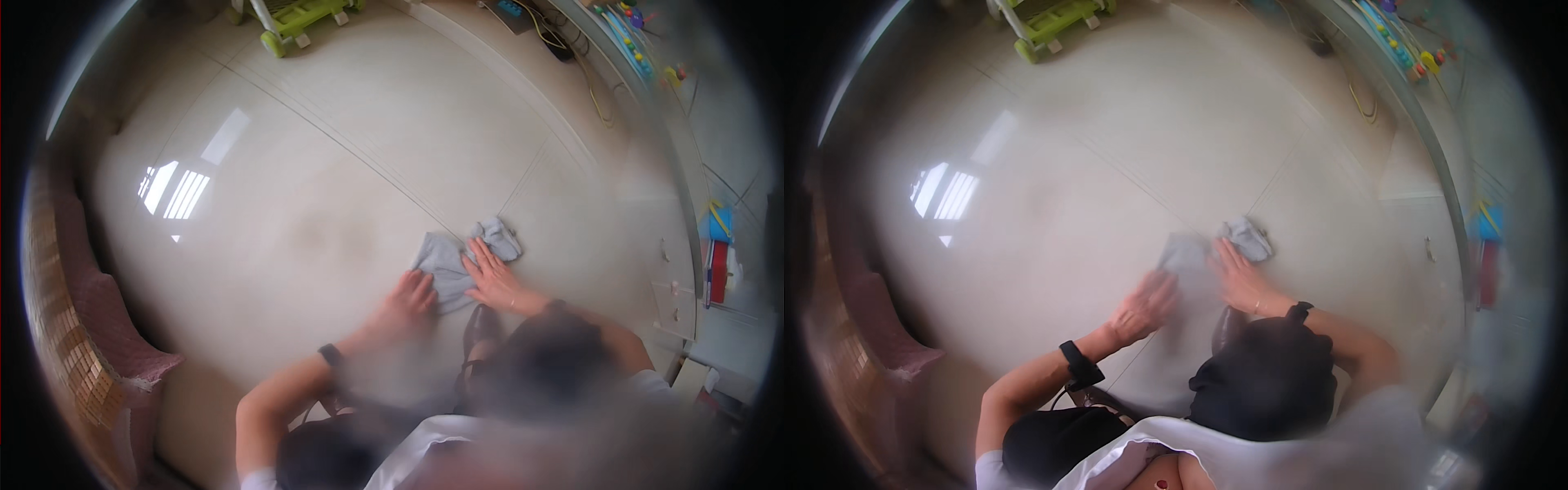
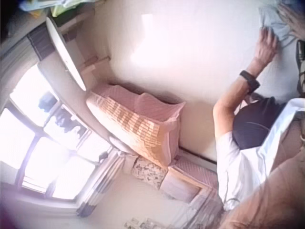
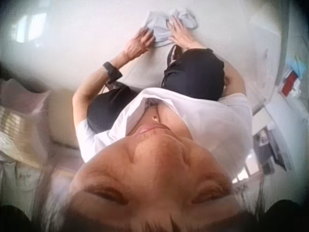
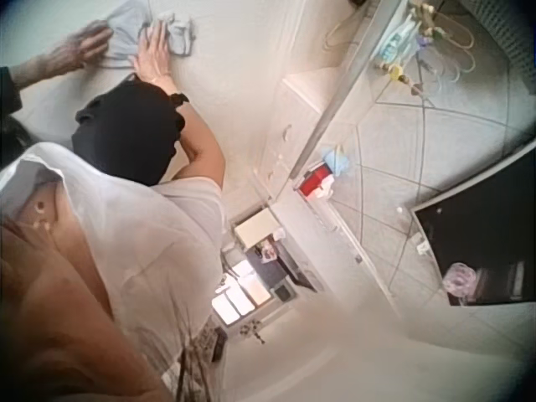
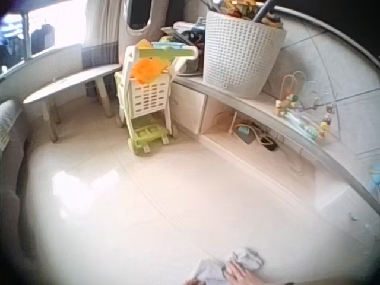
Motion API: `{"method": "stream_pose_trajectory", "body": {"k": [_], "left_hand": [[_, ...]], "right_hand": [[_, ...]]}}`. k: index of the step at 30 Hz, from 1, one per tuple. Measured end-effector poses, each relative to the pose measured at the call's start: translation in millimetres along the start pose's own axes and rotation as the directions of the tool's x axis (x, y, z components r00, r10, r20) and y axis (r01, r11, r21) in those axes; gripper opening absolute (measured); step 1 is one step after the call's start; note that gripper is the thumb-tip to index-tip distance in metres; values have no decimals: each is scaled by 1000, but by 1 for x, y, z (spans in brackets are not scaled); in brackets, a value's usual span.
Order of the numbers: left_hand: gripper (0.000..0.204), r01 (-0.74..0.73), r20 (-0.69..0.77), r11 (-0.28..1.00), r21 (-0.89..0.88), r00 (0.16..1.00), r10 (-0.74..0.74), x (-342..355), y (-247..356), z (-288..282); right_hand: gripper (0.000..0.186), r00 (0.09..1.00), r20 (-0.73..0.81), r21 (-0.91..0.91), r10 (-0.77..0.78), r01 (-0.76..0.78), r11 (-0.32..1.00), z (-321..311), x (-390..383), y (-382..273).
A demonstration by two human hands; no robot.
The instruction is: Cleaning the floor and the bottom of a cabinet with a cloth.
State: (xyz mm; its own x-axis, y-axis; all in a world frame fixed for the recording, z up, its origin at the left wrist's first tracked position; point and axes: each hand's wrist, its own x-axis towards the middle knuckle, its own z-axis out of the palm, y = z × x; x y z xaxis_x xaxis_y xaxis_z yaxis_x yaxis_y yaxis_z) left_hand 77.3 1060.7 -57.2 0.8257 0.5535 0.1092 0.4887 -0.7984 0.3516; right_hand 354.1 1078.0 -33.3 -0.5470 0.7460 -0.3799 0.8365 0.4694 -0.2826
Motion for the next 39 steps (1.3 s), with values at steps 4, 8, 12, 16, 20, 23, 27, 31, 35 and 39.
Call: {"method": "stream_pose_trajectory", "body": {"k": [4,8,12,16,20,23,27,31,35,39], "left_hand": [[65,143,188,986,81,970,-156,-2,-74,-40],[42,102,212,956,274,963,-164,20,-128,-108],[35,315,480,886,340,752,-452,47,-118,-156],[32,532,403,797,287,687,-604,42,-126,-200],[33,620,395,733,279,622,-676,13,-147,-254],[34,720,317,607,338,520,-793,-17,-144,-300],[34,764,257,509,398,439,-861,-29,-122,-327],[32,716,374,627,308,515,-772,-34,-106,-272],[37,698,550,668,258,462,-695,-12,-80,-240],[43,733,552,671,108,518,-654,54,-91,-200]], "right_hand": [[71,960,-279,-7,9,-11,1000,-19,84,-5],[62,907,-419,1,44,-48,999,-26,160,-30],[58,926,-303,-239,-223,153,959,26,149,-84],[41,825,-463,-31,-325,352,936,90,95,-98],[44,812,-582,26,-37,64,998,43,47,-9],[55,683,-610,192,401,-364,911,7,15,93],[47,331,-701,236,631,-728,644,5,-30,211],[52,371,-634,192,678,-774,603,-1,-14,192],[61,738,-531,234,417,-345,909,-2,51,51],[60,909,-392,44,-142,173,984,16,104,-33]]}}
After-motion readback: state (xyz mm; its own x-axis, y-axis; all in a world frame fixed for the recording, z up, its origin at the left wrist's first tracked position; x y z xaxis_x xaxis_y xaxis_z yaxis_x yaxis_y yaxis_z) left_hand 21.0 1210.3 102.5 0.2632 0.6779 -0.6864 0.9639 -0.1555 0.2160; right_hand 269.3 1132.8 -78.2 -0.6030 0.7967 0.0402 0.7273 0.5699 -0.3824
